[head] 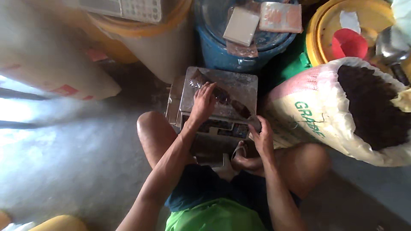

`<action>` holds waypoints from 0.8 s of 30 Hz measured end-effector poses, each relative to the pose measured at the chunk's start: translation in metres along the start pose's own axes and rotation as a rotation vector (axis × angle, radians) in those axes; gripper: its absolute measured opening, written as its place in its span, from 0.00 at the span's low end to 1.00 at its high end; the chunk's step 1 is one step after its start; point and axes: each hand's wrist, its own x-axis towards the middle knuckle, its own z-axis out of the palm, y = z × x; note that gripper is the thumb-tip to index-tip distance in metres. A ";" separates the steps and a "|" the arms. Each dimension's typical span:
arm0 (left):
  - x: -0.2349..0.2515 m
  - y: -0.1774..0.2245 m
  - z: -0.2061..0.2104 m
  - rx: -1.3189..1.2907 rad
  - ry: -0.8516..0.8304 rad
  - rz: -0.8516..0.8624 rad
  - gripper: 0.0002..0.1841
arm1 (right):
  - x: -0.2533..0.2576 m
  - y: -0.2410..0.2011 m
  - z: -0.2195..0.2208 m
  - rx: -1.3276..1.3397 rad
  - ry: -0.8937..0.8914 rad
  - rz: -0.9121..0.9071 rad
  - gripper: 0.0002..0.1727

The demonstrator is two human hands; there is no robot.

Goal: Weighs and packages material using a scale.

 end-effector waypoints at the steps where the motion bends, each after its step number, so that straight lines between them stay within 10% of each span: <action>1: 0.002 -0.005 -0.003 -0.018 0.047 -0.011 0.24 | -0.001 0.002 -0.001 -0.003 0.004 -0.001 0.27; 24: 0.001 -0.030 -0.046 -0.129 0.288 -0.117 0.21 | -0.011 0.004 -0.005 -0.017 -0.009 -0.011 0.28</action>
